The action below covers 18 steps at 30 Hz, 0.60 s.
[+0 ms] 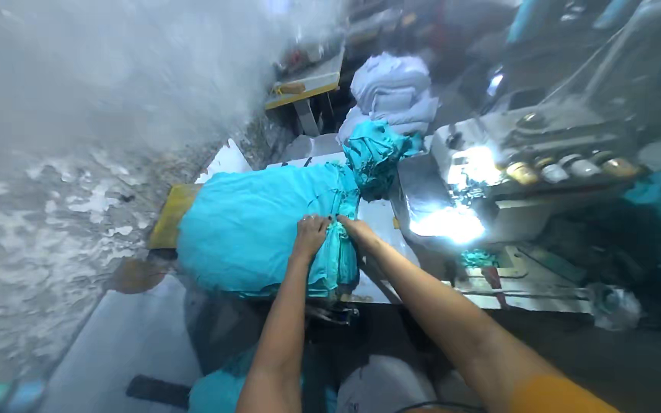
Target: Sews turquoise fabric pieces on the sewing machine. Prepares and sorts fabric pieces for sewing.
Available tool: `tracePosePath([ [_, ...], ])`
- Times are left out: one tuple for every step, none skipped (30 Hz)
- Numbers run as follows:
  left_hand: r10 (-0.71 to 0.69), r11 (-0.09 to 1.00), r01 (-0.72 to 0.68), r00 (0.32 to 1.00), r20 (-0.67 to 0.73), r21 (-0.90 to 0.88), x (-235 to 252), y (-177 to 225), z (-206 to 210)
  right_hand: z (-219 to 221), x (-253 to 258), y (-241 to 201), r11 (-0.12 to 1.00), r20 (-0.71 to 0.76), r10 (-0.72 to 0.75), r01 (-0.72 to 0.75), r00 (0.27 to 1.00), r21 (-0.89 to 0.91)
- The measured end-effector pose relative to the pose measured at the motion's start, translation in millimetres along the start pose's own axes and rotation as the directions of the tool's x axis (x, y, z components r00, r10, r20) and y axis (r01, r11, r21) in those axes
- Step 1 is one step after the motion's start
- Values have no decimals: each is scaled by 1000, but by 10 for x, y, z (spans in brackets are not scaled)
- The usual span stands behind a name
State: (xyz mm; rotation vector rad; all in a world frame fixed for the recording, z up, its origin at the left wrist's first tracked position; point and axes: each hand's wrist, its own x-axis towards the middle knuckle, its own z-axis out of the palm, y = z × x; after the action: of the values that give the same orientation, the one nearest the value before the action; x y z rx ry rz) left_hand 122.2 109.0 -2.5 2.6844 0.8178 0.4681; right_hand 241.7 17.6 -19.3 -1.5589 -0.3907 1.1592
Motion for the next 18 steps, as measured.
tracePosePath([
  [-26, 1000, 26, 999, 41, 0, 14, 31, -40, 26, -4, -8, 994, 34, 15, -19, 999, 104],
  [-76, 997, 76, 994, 83, 1, 43, 73, -87, 66, -4, -10, 978, 34, 30, -36, 999, 205],
  [-141, 990, 142, 984, 112, 0, 85, 119, -132, 109, -13, -18, 957, 14, 37, -40, 999, 286],
  [-200, 980, 201, 971, 134, 3, 128, 157, -159, 139, -17, -9, 939, -7, 38, -34, 999, 343],
  [-243, 970, 245, 956, 166, 11, 155, 199, -175, 141, -33, 11, 924, -21, 35, -24, 999, 381],
  [-261, 965, 261, 947, 186, 25, 163, 231, -174, 123, -59, 36, 918, -29, 25, -11, 999, 396],
  [-261, 965, 259, 946, 192, 38, 147, 261, -167, 100, -105, 59, 918, -35, 13, 2, 999, 397],
  [-258, 966, 252, 945, 202, 53, 105, 298, -166, 81, -169, 85, 921, -38, 2, 13, 999, 390],
  [-251, 968, 242, 944, 216, 66, 48, 345, -175, 66, -246, 118, 923, -42, -11, 26, 999, 383],
  [-242, 970, 231, 942, 232, 73, -31, 394, -180, 51, -329, 176, 923, -43, -21, 36, 999, 382],
  [-232, 973, 220, 940, 249, 74, -128, 439, -176, 40, -416, 257, 922, -43, -25, 39, 999, 385],
  [-214, 977, 203, 943, 256, 66, -214, 478, -167, 24, -499, 324, 918, -41, -28, 41, 999, 393],
  [-185, 983, 178, 951, 249, 53, -285, 508, -147, 4, -577, 377, 916, -40, -36, 49, 999, 399],
  [-147, 989, 143, 963, 228, 37, -349, 520, -113, -15, -639, 419, 918, -48, -45, 61, 998, 391],
  [-106, 994, 103, 976, 188, 25, -388, 517, -74, -47, -675, 436, 931, -54, -67, 82, 996, 355],
  [-52, 999, 50, 992, 112, 22, -400, 498, -21, -103, -679, 433, 954, -58, -111, 122, 992, 273],
  [-11, 999, 10, 1000, 27, 33, -398, 478, 27, -185, -672, 419, 974, -58, -167, 173, 984, 143],
  [-17, 998, 19, 999, -27, 59, -392, 492, 29, -282, -657, 390, 973, -63, -232, 231, 971, -19],
])
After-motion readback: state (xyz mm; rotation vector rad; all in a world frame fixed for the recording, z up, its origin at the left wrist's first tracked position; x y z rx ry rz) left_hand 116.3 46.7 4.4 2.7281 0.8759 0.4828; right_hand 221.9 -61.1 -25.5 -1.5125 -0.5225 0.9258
